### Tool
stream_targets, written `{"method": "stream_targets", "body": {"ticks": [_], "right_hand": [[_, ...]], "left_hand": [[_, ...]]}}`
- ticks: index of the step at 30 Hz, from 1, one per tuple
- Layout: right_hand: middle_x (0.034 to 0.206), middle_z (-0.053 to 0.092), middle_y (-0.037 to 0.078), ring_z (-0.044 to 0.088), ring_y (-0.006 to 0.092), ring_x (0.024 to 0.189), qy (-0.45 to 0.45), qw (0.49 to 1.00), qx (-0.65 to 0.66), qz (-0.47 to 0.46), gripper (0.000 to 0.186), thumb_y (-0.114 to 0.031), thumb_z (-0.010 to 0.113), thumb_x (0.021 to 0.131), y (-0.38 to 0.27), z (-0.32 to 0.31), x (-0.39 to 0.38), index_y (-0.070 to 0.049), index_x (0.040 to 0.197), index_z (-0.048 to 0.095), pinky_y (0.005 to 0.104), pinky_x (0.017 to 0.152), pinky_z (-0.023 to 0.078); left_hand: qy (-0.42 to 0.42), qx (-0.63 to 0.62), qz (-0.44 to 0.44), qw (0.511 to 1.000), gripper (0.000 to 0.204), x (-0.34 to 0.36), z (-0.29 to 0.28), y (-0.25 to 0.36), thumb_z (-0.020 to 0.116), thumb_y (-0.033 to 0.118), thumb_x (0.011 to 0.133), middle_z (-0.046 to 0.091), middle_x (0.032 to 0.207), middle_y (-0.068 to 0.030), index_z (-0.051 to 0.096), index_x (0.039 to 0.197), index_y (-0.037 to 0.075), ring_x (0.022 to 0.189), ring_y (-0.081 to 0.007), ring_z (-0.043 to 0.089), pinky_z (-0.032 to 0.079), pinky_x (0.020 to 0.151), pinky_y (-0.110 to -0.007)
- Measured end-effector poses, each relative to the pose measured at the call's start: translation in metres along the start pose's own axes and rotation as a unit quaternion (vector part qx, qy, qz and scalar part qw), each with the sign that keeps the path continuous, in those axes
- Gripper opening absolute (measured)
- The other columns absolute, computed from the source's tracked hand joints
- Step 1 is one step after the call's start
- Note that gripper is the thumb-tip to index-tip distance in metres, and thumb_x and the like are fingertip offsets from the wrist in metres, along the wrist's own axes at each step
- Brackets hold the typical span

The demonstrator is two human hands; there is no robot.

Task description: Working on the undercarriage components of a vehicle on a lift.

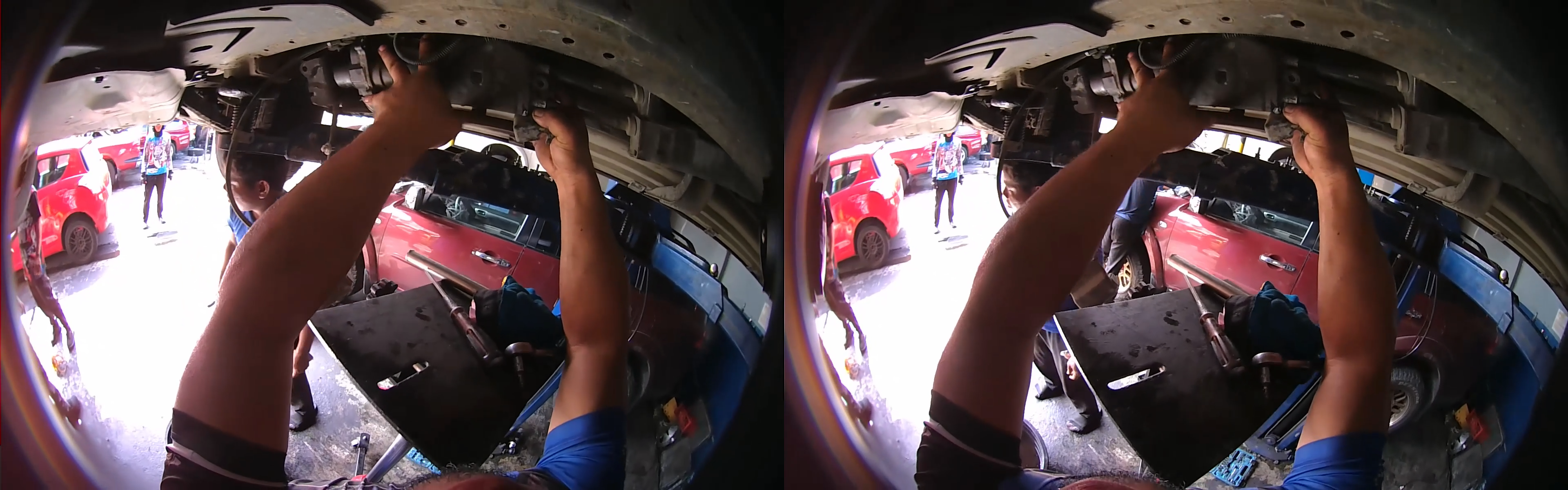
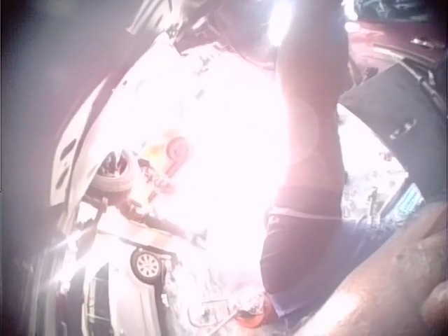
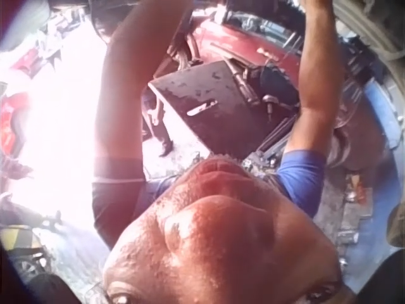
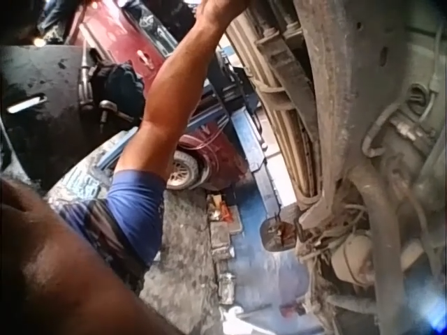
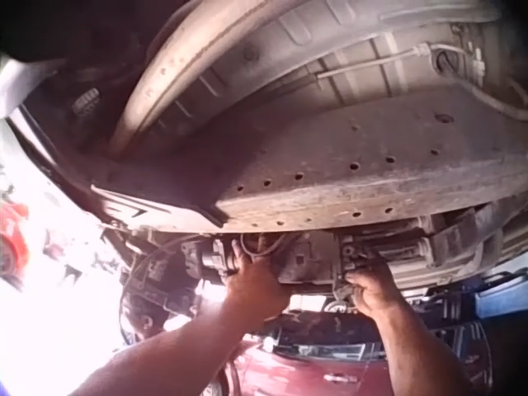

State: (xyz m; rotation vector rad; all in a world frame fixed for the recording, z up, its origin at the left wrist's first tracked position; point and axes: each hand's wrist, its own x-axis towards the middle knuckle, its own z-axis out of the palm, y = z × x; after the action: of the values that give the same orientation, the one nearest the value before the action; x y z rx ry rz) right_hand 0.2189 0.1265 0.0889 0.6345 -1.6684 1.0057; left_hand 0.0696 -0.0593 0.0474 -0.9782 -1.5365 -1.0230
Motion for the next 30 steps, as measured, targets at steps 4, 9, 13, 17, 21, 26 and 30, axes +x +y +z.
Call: {"method": "stream_targets", "body": {"ticks": [4,9,13,17,21,26,30], "right_hand": [[0.099,0.061,0.002,0.057,0.0131,0.088,-0.014,1.0,0.015,-0.008,0.042,-0.001,0.06,0.073,-0.003,0.01,-0.006,-0.008,0.114,0.058,0.029,0.079,0.047],[0.097,0.063,0.003,0.061,0.0148,0.088,-0.036,0.999,0.032,-0.014,0.038,0.0,0.061,0.072,0.0,0.015,-0.008,-0.007,0.11,0.059,0.0304,0.079,0.048],[0.097,0.064,0.003,0.062,0.0164,0.088,-0.018,0.998,0.05,0.013,0.039,-0.001,0.061,0.074,0.008,-0.005,-0.002,-0.008,0.112,0.058,0.0339,0.078,0.051],[0.101,0.063,0.003,0.063,0.0171,0.091,0.006,0.998,0.036,0.047,0.045,-0.003,0.061,0.076,0.017,-0.018,0.001,-0.011,0.12,0.055,0.0366,0.077,0.054],[0.095,0.062,0.001,0.06,0.0127,0.085,0.001,0.998,0.052,0.031,0.04,-0.001,0.063,0.075,-0.002,-0.004,0.002,-0.012,0.112,0.058,0.029,0.075,0.048],[0.096,0.062,-0.002,0.055,0.0092,0.09,0.031,0.999,0.012,0.034,0.047,-0.001,0.064,0.074,-0.011,-0.001,0.004,-0.012,0.119,0.057,0.0283,0.083,0.043],[0.098,0.061,-0.001,0.055,0.0087,0.091,-0.011,0.998,0.027,0.052,0.045,-0.002,0.064,0.075,-0.008,-0.004,0.006,-0.012,0.119,0.057,0.0265,0.083,0.041]], "left_hand": [[-0.122,-0.004,-0.074,0.99,0.083,0.006,-0.014,-0.017,0.062,0.048,0.085,0.026,0.151,-0.0276,0.018,0.153,0.028,0.143,-0.0461,0.015,0.032,0.102,-0.069],[0.165,0.15,0.044,0.974,0.083,-0.004,0.012,-0.029,0.066,0.053,0.081,0.04,0.143,-0.0207,0.027,0.149,0.026,0.136,-0.0414,0.034,0.024,0.112,-0.059],[-0.001,0.064,0.06,0.996,0.063,0.008,0.003,-0.044,0.058,0.047,0.086,0.028,0.148,-0.0251,0.043,0.141,0.022,0.142,-0.0388,0.023,0.018,0.108,-0.069],[0.037,0.103,0.014,0.994,0.059,0.013,-0.001,-0.036,0.058,0.046,0.086,0.039,0.132,-0.023,0.045,0.137,0.02,0.134,-0.0386,0.034,0.021,0.105,-0.072],[0.014,0.099,0.016,0.995,0.078,0.02,-0.008,-0.039,0.069,0.052,0.077,0.038,0.136,-0.02,0.036,0.144,0.028,0.132,-0.0384,0.036,0.03,0.102,-0.068],[0.044,0.108,0.017,0.993,0.078,0.012,-0.002,-0.035,0.067,0.053,0.078,0.037,0.137,-0.0217,0.034,0.146,0.029,0.134,-0.0396,0.032,0.027,0.102,-0.072],[0.052,0.117,0.011,0.992,0.076,0.011,0.002,-0.038,0.064,0.052,0.08,0.036,0.136,-0.0224,0.033,0.146,0.031,0.134,-0.0398,0.031,0.024,0.103,-0.073]]}}
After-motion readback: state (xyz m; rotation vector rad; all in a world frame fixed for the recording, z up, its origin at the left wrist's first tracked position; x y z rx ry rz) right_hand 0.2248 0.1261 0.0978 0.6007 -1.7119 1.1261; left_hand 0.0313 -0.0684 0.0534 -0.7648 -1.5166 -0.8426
